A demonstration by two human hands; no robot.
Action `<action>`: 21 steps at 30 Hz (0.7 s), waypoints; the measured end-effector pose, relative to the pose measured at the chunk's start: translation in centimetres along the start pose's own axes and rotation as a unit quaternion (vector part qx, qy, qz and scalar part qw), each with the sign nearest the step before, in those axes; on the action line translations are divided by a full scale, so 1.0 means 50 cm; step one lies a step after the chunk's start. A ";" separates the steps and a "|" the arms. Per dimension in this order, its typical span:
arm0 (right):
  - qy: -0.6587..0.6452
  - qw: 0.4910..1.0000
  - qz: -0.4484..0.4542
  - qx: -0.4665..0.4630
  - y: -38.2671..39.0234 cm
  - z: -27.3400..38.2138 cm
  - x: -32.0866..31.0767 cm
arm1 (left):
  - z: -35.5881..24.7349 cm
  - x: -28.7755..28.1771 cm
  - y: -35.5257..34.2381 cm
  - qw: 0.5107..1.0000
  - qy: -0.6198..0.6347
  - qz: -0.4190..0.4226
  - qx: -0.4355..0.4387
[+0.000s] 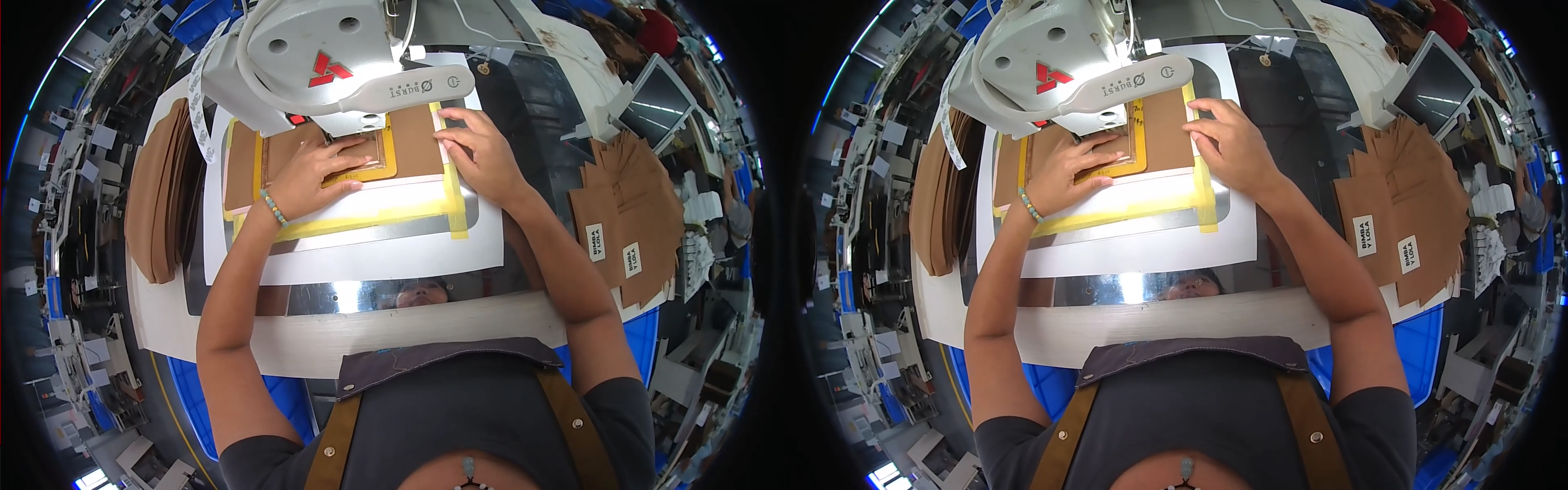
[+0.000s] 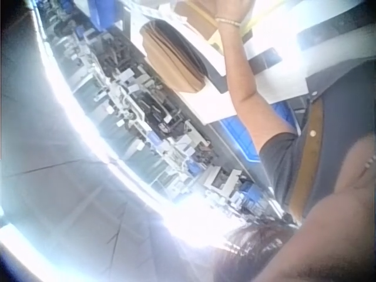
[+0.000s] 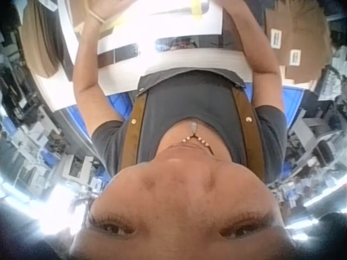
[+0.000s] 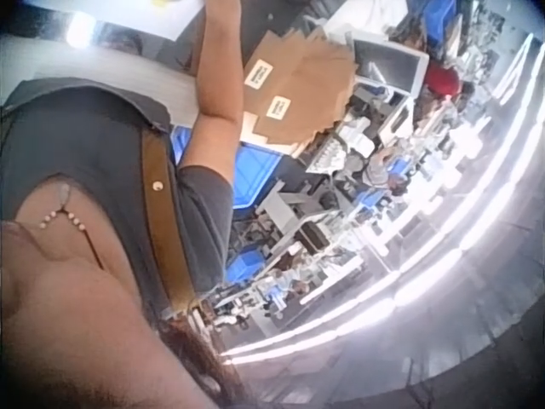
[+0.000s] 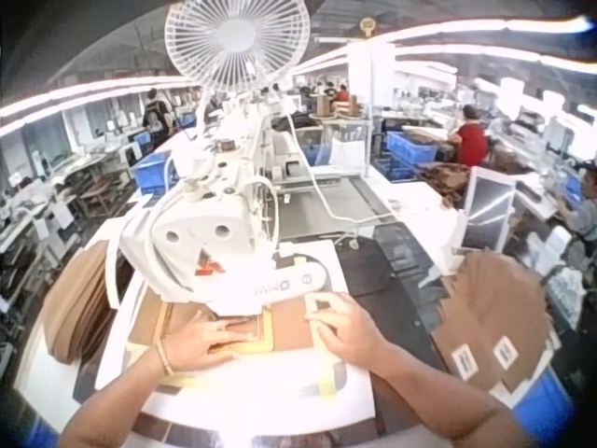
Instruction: Sewing small leather brand labels onto larger brown leather pieces using an industrial sewing machine.
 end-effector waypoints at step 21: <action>-0.004 1.000 -0.002 -0.013 0.010 -0.013 0.008 | 0.102 -0.018 -0.020 0.980 0.137 -0.038 -0.136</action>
Point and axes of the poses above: each hand's wrist, its own y-axis away from the middle knuckle, its own x-axis out of the palm, z = x × y, the point moved 5 cm from there along -y, towards the middle knuckle, and after that the axes turned 14 degrees about -x, right-handed, at the moved point
